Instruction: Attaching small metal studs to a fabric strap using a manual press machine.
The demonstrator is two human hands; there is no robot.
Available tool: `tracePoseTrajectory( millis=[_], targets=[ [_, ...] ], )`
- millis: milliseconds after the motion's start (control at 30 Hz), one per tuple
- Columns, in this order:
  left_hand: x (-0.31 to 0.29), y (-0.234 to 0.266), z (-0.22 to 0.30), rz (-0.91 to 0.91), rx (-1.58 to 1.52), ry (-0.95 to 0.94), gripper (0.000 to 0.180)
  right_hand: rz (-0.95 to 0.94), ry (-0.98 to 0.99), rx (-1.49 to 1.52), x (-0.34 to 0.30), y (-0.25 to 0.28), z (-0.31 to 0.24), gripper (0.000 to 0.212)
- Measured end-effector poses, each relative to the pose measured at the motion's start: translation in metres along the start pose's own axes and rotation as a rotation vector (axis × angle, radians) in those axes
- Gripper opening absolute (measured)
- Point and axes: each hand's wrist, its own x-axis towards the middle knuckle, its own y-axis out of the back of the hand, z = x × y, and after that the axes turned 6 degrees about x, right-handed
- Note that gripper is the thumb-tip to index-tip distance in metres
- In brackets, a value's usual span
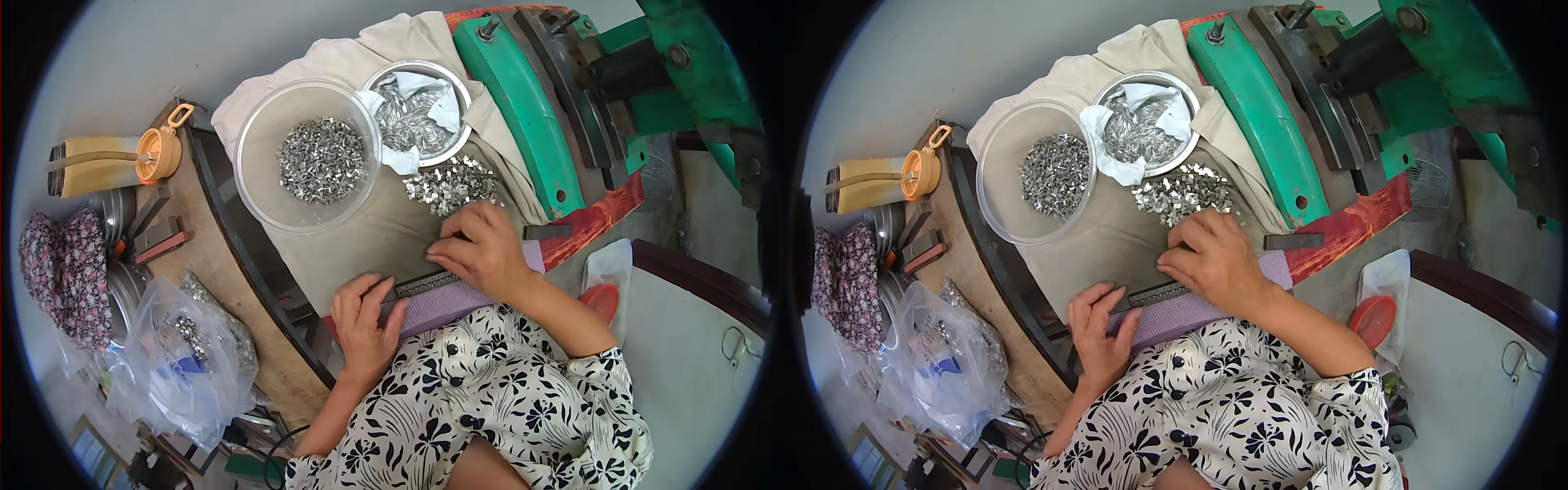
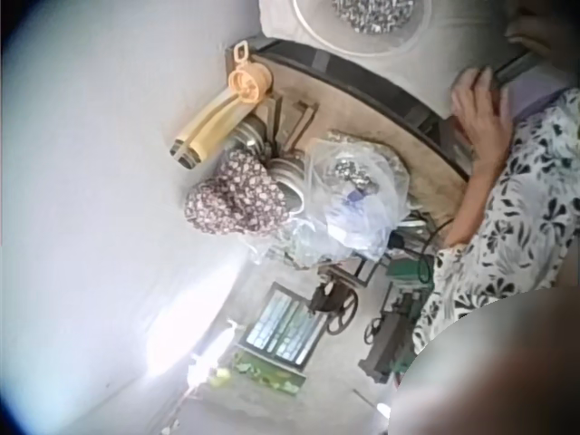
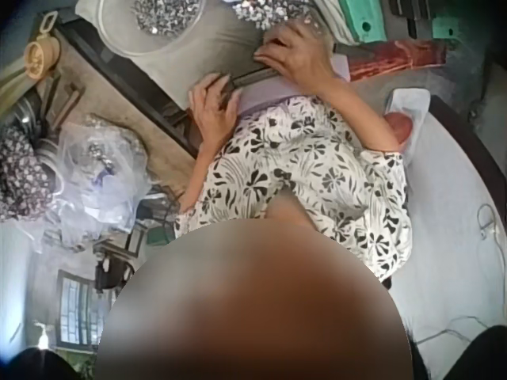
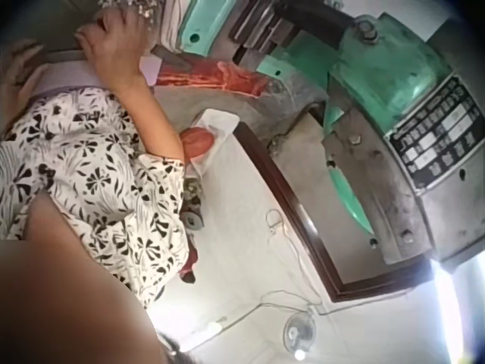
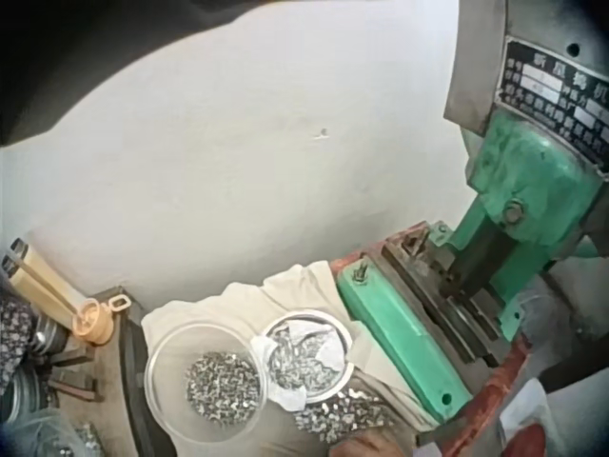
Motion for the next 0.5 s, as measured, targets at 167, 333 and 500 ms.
tracePoseTrajectory(
  millis=[167,333,500],
  targets=[
    [-0.008,-0.004,-0.009,0.006,-0.039,0.002,0.034,0.006,-0.013,-0.014,-0.004,-0.004,0.0,0.019],
    [-0.007,-0.006,-0.012,0.005,-0.068,0.009,0.03,0.017,0.013,-0.082,-0.007,-0.007,-0.005,0.019],
    [-0.004,-0.005,-0.009,-0.009,-0.083,0.044,0.029,-0.043,-0.187,0.125,-0.001,-0.006,-0.018,0.013]
  ],
)
